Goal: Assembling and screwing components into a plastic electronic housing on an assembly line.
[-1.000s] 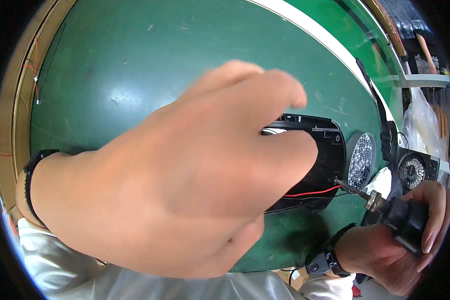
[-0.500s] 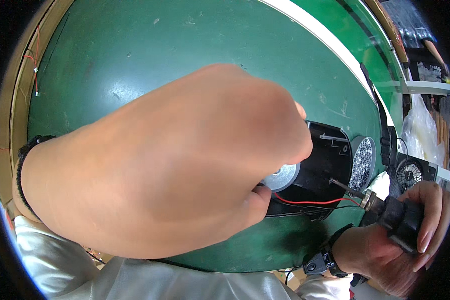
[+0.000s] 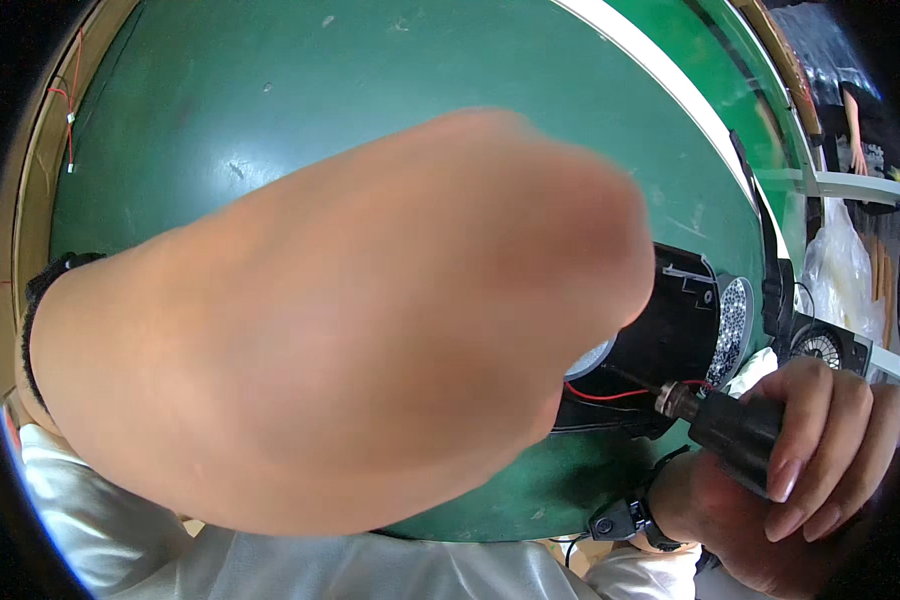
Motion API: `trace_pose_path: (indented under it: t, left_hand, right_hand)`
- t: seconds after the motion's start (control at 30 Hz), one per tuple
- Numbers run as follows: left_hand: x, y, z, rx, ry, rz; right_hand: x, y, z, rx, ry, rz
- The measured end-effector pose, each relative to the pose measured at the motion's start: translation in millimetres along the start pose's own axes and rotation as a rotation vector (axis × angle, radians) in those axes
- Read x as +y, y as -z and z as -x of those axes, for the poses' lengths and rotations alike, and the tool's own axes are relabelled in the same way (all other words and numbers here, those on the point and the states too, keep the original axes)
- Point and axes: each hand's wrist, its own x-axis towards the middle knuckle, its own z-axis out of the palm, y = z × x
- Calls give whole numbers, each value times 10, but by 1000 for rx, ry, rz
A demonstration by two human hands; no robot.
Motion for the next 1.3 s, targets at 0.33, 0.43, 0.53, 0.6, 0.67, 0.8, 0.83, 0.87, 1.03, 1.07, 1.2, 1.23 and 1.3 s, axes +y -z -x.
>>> trace_pose_path:
  t: [0.33,0.43,0.53,0.6,0.67,0.8,0.83,0.87,1.03,1.07,1.2,1.23,1.3]
  left_hand:
    - [-158,-5,74,61,-48,-56]
    - [-276,-37,45,69,-78,-49]
    - [-369,-107,-18,75,-104,-48]
    - [-319,-122,13,86,-105,-80]
    - [-262,-89,91,101,-104,-117]
    - [-346,-163,61,110,-140,-114]
    - [-412,-213,40,109,-154,-101]
    - [-373,-188,44,110,-149,-116]
    - [-221,-125,66,24,63,-12]
    - [-291,-167,61,23,57,-7]
    - [-381,-196,83,82,19,119]
    - [-326,-168,49,28,36,12]
    - [-316,-134,62,7,64,-15]
  right_hand:
    - [331,-246,-260,-66,83,48]
    - [370,-231,-245,-69,92,80]
    - [322,-224,-141,-72,105,108]
    - [449,-305,-200,-90,140,106]
    - [387,-289,-123,-114,180,101]
    - [566,-368,-226,-118,196,140]
    - [542,-353,-154,-113,191,156]
    - [583,-389,-193,-121,214,154]
    - [639,-441,-252,-131,291,179]
    - [640,-465,-284,-119,306,206]
    - [577,-889,-154,246,107,377]
    - [641,-1028,-205,484,147,352]
    - [735,-1065,-215,714,191,291]
